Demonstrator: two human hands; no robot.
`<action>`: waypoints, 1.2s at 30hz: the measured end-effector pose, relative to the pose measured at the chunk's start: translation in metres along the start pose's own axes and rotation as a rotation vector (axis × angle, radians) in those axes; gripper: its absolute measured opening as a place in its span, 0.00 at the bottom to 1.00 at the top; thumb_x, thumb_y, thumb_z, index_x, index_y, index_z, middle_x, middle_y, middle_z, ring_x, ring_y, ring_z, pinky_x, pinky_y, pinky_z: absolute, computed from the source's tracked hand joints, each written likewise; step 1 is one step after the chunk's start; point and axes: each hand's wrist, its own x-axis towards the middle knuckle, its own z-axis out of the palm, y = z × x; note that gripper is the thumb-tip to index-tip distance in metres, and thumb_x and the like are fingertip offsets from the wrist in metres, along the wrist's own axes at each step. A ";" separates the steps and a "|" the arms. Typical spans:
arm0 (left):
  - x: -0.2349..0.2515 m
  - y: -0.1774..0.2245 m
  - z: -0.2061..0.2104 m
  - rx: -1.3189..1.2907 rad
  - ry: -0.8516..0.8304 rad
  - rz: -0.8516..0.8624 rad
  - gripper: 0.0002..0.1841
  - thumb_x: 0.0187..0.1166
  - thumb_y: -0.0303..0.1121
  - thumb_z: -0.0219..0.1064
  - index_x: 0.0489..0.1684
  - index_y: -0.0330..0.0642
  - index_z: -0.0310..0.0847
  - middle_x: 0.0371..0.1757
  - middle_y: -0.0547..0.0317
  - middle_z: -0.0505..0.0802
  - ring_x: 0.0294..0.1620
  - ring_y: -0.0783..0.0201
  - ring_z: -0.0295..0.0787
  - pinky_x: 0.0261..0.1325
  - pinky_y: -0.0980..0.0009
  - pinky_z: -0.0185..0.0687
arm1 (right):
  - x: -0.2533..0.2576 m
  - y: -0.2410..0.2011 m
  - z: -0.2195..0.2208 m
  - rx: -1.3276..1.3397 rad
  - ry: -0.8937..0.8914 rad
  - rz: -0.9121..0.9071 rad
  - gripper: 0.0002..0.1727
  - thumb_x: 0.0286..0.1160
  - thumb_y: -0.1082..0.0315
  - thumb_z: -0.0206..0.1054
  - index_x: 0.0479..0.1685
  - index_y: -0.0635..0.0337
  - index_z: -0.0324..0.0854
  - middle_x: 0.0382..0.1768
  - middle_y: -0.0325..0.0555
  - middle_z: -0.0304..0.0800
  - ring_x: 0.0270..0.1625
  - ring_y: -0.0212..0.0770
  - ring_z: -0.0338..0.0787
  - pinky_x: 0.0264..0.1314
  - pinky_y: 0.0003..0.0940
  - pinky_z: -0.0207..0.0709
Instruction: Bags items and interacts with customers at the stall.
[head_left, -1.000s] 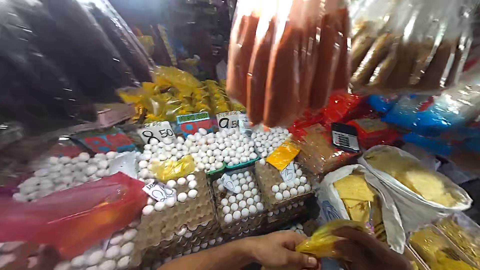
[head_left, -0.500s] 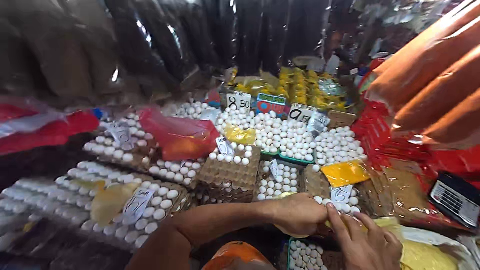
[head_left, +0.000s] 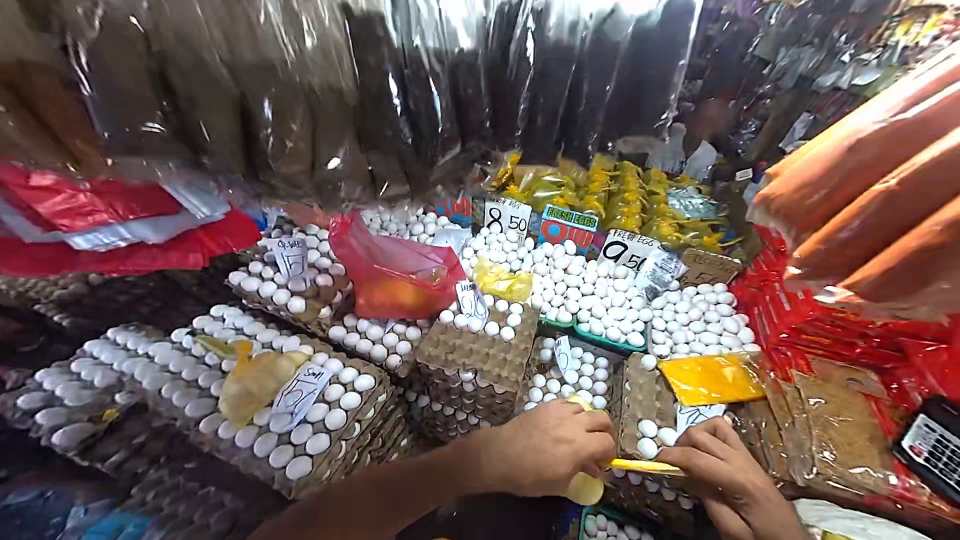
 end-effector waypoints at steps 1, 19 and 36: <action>0.000 0.010 -0.006 0.071 0.013 -0.005 0.06 0.86 0.33 0.63 0.45 0.43 0.85 0.55 0.53 0.90 0.52 0.53 0.89 0.52 0.55 0.86 | -0.003 0.003 0.000 0.095 0.016 0.008 0.16 0.86 0.55 0.55 0.53 0.34 0.91 0.41 0.28 0.87 0.56 0.33 0.79 0.67 0.36 0.66; 0.027 -0.118 -0.062 -0.148 0.559 -0.198 0.03 0.74 0.31 0.75 0.33 0.44 0.92 0.46 0.63 0.94 0.43 0.70 0.92 0.48 0.66 0.92 | 0.179 -0.051 0.187 1.712 0.764 0.577 0.15 0.95 0.57 0.47 0.48 0.53 0.76 0.17 0.30 0.65 0.15 0.27 0.64 0.16 0.22 0.61; -0.049 -0.283 -0.016 -0.404 0.395 -0.436 0.07 0.83 0.30 0.66 0.45 0.34 0.84 0.42 0.50 0.91 0.44 0.61 0.89 0.55 0.58 0.87 | 0.235 0.097 0.242 0.495 0.244 0.437 0.23 0.67 0.70 0.76 0.66 0.52 0.88 0.66 0.50 0.86 0.70 0.45 0.84 0.73 0.49 0.81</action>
